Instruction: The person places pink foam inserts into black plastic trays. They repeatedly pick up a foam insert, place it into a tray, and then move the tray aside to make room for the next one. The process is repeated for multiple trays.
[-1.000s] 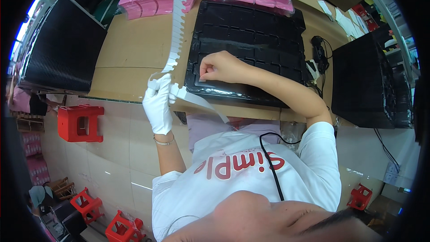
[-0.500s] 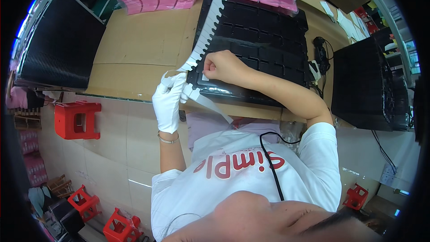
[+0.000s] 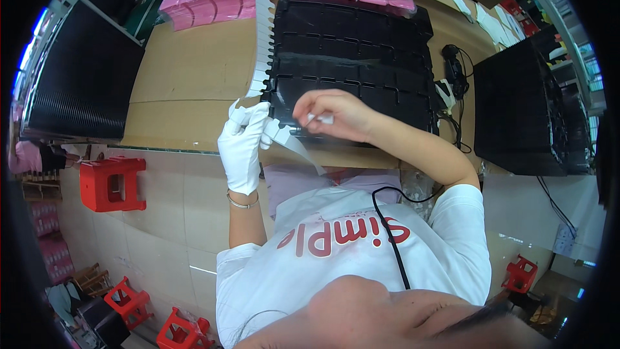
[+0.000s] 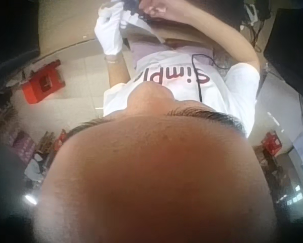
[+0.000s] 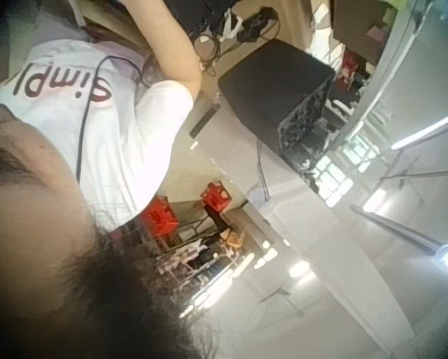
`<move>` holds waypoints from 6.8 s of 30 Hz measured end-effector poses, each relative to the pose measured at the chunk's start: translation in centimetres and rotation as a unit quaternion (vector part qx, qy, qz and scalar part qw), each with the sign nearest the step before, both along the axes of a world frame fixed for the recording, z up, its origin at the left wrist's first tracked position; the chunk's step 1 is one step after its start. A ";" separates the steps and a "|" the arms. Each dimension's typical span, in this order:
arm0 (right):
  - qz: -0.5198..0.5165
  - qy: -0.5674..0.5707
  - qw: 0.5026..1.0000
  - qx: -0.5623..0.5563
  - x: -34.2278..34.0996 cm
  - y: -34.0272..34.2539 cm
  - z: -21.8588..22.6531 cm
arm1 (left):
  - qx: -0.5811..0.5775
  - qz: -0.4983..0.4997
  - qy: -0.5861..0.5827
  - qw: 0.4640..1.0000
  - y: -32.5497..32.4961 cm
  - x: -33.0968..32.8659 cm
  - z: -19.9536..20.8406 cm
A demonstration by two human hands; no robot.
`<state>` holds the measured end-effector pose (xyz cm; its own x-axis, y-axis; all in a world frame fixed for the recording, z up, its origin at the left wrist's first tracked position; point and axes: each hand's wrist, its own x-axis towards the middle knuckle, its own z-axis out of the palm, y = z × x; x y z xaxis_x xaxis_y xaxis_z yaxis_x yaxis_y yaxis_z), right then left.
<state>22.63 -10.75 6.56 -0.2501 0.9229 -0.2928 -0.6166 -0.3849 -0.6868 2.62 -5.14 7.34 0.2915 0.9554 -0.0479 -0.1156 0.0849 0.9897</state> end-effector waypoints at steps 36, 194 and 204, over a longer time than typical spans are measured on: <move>-0.160 -0.791 0.589 -0.037 31.8 2.1 -2.2 | -0.008 -0.083 0.076 0.994 -0.5 6.1 0.6; -0.424 -0.273 0.861 0.063 20.5 -4.6 3.2 | -0.049 -0.259 0.014 0.964 13.3 12.5 2.8; -0.371 -0.513 0.774 0.030 12.6 -14.6 -0.4 | 0.142 -0.188 0.336 0.912 6.7 5.5 1.1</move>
<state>35.22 -25.30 6.14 0.6900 0.7212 0.0619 0.2281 -0.1355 -0.9642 8.14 1.60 8.40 0.5970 0.7956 -0.1026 0.5088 -0.2766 0.8153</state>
